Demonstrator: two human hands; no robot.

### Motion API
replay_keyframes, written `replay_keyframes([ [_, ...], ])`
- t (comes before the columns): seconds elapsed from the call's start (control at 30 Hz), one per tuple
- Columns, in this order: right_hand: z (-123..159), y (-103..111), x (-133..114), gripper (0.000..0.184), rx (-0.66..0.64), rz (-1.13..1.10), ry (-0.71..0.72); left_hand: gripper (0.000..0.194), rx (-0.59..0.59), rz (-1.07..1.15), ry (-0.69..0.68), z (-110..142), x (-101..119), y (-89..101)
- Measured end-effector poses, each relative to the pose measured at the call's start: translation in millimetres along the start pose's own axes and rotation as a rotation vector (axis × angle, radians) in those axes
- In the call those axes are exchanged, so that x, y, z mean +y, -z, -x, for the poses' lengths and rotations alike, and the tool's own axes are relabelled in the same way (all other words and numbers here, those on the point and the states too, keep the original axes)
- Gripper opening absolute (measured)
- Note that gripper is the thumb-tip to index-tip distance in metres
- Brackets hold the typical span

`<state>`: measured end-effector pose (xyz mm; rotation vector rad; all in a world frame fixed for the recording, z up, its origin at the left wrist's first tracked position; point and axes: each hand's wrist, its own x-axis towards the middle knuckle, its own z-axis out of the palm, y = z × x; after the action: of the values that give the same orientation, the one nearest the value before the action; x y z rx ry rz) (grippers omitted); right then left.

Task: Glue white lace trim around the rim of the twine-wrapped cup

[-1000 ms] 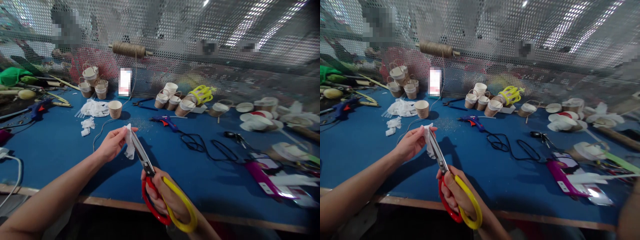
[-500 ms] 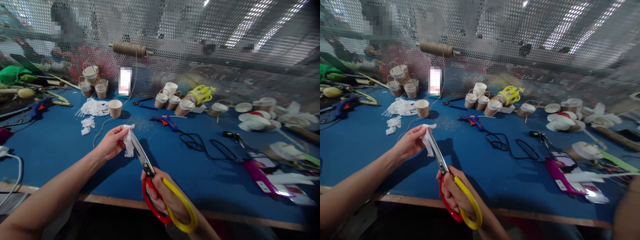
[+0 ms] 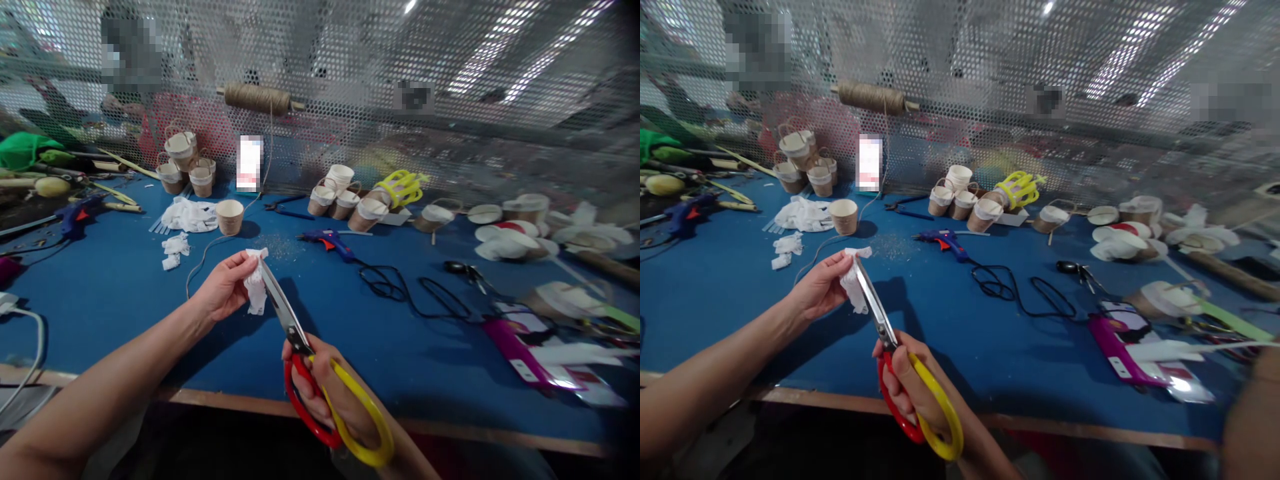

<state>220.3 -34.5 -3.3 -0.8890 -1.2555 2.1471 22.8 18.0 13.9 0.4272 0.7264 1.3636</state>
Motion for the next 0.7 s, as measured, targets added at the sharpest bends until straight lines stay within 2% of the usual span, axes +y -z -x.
replay_keyframes([
  [0.13,-1.3,4.3,5.0,0.064,-0.058,-0.054,0.007,0.017,0.050,-0.002,-0.045,1.4,-2.5,-3.0],
  [0.4,-1.9,8.4,13.0,0.063,-0.111,-0.084,0.029,0.015,0.057,-0.017,-0.106,0.7,-3.4,-1.8],
  [0.7,-8.1,-2.5,16.7,0.060,-0.102,-0.110,0.088,0.018,0.103,0.014,-0.180,3.0,-5.9,-7.8],
])
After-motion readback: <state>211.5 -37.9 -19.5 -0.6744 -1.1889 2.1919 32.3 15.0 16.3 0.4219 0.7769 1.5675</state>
